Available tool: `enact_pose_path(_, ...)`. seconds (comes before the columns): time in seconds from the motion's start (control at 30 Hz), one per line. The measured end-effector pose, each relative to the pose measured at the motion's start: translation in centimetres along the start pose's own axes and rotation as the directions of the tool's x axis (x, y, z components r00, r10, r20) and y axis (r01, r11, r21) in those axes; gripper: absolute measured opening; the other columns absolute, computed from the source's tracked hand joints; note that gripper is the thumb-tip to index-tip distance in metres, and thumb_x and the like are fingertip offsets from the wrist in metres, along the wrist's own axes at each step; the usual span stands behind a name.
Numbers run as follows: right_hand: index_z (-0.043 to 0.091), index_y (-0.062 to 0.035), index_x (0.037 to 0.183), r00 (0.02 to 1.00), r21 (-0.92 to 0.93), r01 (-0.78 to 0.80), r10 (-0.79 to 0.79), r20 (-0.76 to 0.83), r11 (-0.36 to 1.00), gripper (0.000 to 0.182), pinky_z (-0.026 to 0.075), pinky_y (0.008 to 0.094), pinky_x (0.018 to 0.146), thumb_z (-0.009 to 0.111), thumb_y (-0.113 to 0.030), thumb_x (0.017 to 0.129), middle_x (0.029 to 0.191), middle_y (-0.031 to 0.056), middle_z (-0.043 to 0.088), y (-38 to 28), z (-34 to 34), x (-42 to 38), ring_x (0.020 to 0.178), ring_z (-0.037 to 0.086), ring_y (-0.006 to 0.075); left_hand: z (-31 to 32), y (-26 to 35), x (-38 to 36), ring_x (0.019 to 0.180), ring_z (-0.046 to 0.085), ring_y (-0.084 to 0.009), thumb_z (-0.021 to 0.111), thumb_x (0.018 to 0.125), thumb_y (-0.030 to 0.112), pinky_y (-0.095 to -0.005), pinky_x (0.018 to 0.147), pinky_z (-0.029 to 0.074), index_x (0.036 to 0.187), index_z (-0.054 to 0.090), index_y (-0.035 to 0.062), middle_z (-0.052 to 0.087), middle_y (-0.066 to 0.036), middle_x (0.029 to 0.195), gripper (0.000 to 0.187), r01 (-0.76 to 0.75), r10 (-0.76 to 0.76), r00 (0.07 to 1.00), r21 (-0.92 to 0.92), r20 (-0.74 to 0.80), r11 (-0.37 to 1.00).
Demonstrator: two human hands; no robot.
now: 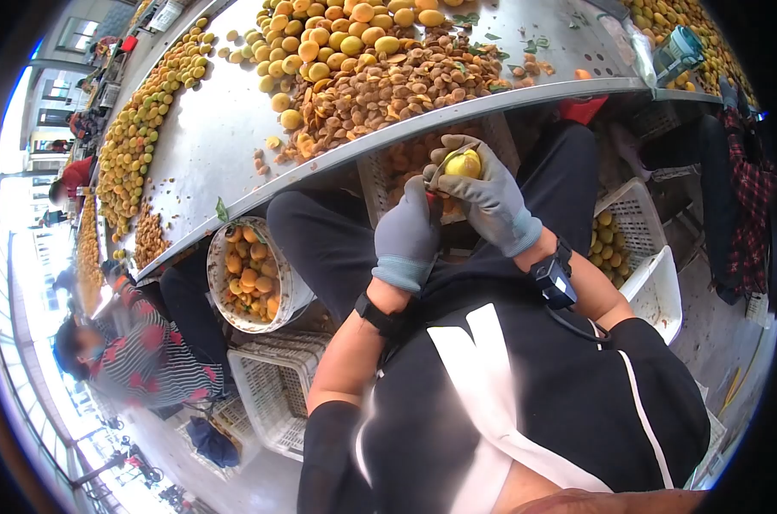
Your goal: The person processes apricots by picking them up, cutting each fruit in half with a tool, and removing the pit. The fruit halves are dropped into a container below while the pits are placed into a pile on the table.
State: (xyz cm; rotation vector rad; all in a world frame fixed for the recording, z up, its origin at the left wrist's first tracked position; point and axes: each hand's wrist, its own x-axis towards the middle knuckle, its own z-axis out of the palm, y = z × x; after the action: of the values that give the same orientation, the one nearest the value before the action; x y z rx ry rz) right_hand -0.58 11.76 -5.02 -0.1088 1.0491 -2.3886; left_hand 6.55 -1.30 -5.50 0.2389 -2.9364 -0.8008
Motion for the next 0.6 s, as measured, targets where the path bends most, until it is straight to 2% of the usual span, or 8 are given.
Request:
enact_pose_path(0.17,0.049,-0.0036,0.119,0.998,-0.145,-0.067,0.069,0.004,0.987,0.042,0.054,0.0284,0.086,0.072,-0.008,0.083,0.111,0.0089,0.06,-1.5,-0.9,0.2,0.101,0.063,0.0163,0.1,0.6,-0.4,0.079,0.063,-0.0381,0.067,0.084,0.023,-0.0406,0.067,0.05,0.111,0.045,0.0046,0.062,-0.022,0.089,0.039,-0.031,0.074,0.993,-0.415,0.088,0.909)
enact_pose_path(0.23,0.049,-0.0041,0.118,0.999,-0.235,-0.045,0.047,0.002,0.971,0.041,0.054,0.0287,0.085,0.071,-0.01,0.085,0.111,0.0091,0.061,-1.0,-2.2,0.5,0.1,0.063,0.017,1.5,0.1,-0.1,0.086,0.062,-0.0383,0.069,0.083,0.021,-0.039,0.073,0.049,0.112,0.045,0.0031,0.06,-0.024,0.091,0.041,0.114,0.066,0.978,-0.777,0.196,0.62)
enact_pose_path(0.33,0.048,-0.0047,0.119,0.999,-0.252,-0.036,0.032,-0.021,0.967,0.037,0.054,0.0313,0.087,0.066,-0.016,0.089,0.111,0.0105,0.061,-0.6,-1.9,-0.1,0.102,0.063,0.02,2.1,-1.1,0.4,0.088,0.061,-0.0397,0.066,0.084,0.018,-0.0398,0.075,0.048,0.113,0.045,0.0022,0.06,-0.025,0.093,0.039,0.363,0.023,0.91,-0.82,0.415,0.442)
enact_pose_path(0.37,0.047,-0.0046,0.121,0.998,-0.182,-0.043,0.036,-0.044,0.982,0.036,0.052,0.0337,0.09,0.062,-0.02,0.092,0.112,0.0118,0.061,-0.5,-1.4,-0.3,0.106,0.062,0.0223,2.5,-1.2,0.3,0.088,0.061,-0.0397,0.066,0.084,0.018,-0.0398,0.075,0.048,0.113,0.045,0.0022,0.06,-0.025,0.093,0.039,0.363,0.024,0.909,-0.82,0.415,0.442)
enact_pose_path(0.43,0.047,-0.006,0.119,0.994,-0.041,-0.037,0.032,-0.107,0.998,0.037,0.053,0.0325,0.088,0.065,-0.02,0.09,0.11,0.01,0.062,0.7,-1.0,0.1,0.101,0.063,0.0197,3.2,-1.0,0.3,0.089,0.06,-0.0433,0.062,0.086,0.015,-0.0429,0.074,0.049,0.113,0.043,0.0015,0.061,-0.026,0.094,0.035,0.069,0.056,0.981,-0.6,0.188,0.797)
enact_pose_path(0.47,0.048,-0.0073,0.118,0.985,0.102,-0.023,0.04,-0.167,0.995,0.039,0.053,0.0314,0.086,0.069,-0.02,0.087,0.107,0.0083,0.062,1.1,-0.9,0.2,0.097,0.063,0.0171,3.4,-1.2,0.4,0.089,0.06,-0.0433,0.062,0.086,0.015,-0.0429,0.074,0.049,0.113,0.043,0.0015,0.061,-0.026,0.094,0.035,0.07,0.054,0.981,-0.601,0.186,0.797)
enact_pose_path(0.53,0.049,-0.0072,0.116,0.992,0.029,-0.022,0.025,-0.121,0.999,0.038,0.053,0.0313,0.086,0.069,-0.021,0.087,0.106,0.0081,0.062,0.6,-0.4,0.2,0.096,0.063,0.0164,3.0,-1.3,0.9,0.09,0.059,-0.0455,0.059,0.086,0.012,-0.0464,0.073,0.048,0.112,0.042,0.0016,0.061,-0.029,0.094,0.033,0.104,-0.032,0.979,-0.358,0.201,0.928)
enact_pose_path(0.6,0.05,-0.0072,0.114,0.997,-0.044,-0.021,0.017,-0.077,0.999,0.038,0.052,0.0313,0.086,0.07,-0.022,0.086,0.104,0.0079,0.063,0.3,-0.8,0.5,0.094,0.063,0.0156,1.7,-1.1,0.9,0.09,0.059,-0.0463,0.059,0.085,0.011,-0.0478,0.073,0.048,0.112,0.041,0.0014,0.061,-0.03,0.094,0.034,0.115,-0.045,0.976,-0.329,0.211,0.937)
